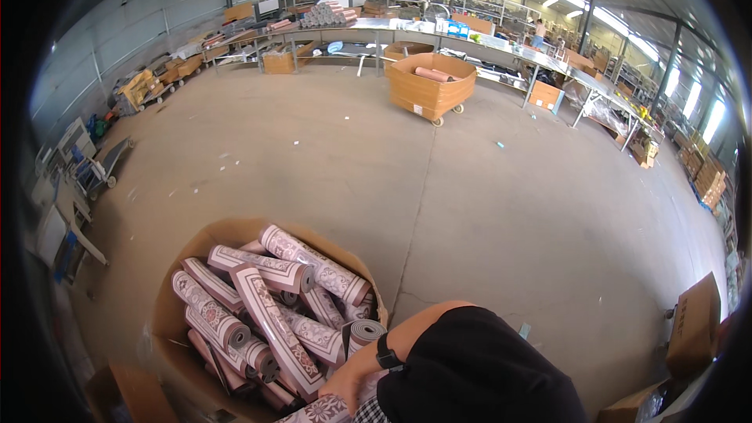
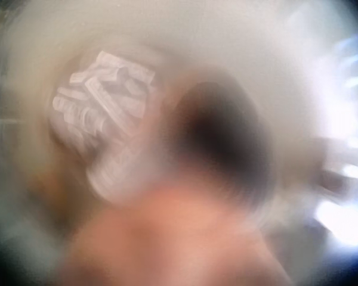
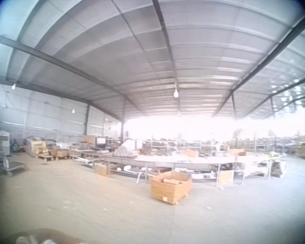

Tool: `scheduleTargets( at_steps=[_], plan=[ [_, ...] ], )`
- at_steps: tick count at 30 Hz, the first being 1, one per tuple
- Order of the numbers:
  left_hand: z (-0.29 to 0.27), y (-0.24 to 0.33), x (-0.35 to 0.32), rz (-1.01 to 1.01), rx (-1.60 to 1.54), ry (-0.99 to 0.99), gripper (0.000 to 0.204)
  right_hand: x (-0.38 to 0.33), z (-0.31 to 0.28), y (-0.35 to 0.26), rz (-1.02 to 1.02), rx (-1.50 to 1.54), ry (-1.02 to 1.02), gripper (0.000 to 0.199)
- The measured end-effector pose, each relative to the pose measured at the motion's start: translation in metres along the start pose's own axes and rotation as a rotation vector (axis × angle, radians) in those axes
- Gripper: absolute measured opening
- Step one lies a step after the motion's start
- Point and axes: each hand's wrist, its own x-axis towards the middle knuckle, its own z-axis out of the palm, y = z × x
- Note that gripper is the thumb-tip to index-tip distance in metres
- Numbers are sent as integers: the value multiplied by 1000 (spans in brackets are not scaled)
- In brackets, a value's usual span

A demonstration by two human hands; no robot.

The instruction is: Feeding product rolls into a shrink-wrapping machine for packaging.

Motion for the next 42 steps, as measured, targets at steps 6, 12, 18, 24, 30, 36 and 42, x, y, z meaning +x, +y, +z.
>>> scheduleTargets(
  at_steps=[6, 12, 18, 24, 30, 36, 42],
  plan=[
    [20, 6, -10, -1, 28, 11, 28, 2, -2, 21, -41, 29, 32, 79],
    [37, 15, -21, 6, 70, 44, 29, 7, 0, 40, -64, 7, 88, 79],
    [14, 43, -7, -65, -150, 123, 33, 2, -1, 38, -65, 12, 114, 79],
    [1, 56, 1, -17, 16, 22, 31, 1, 0, 41, -70, -10, 132, 80],
    [16, 45, -6, -6, 55, 28, 29, 0, -1, 39, -66, -18, 139, 80],
    [22, 43, -8, 28, 140, 26, 28, -3, -3, 36, -51, -40, 147, 80],
    [22, 39, -6, 99, 329, -14, 28, -10, -8, 34, -31, -85, 164, 80]
  ],
)
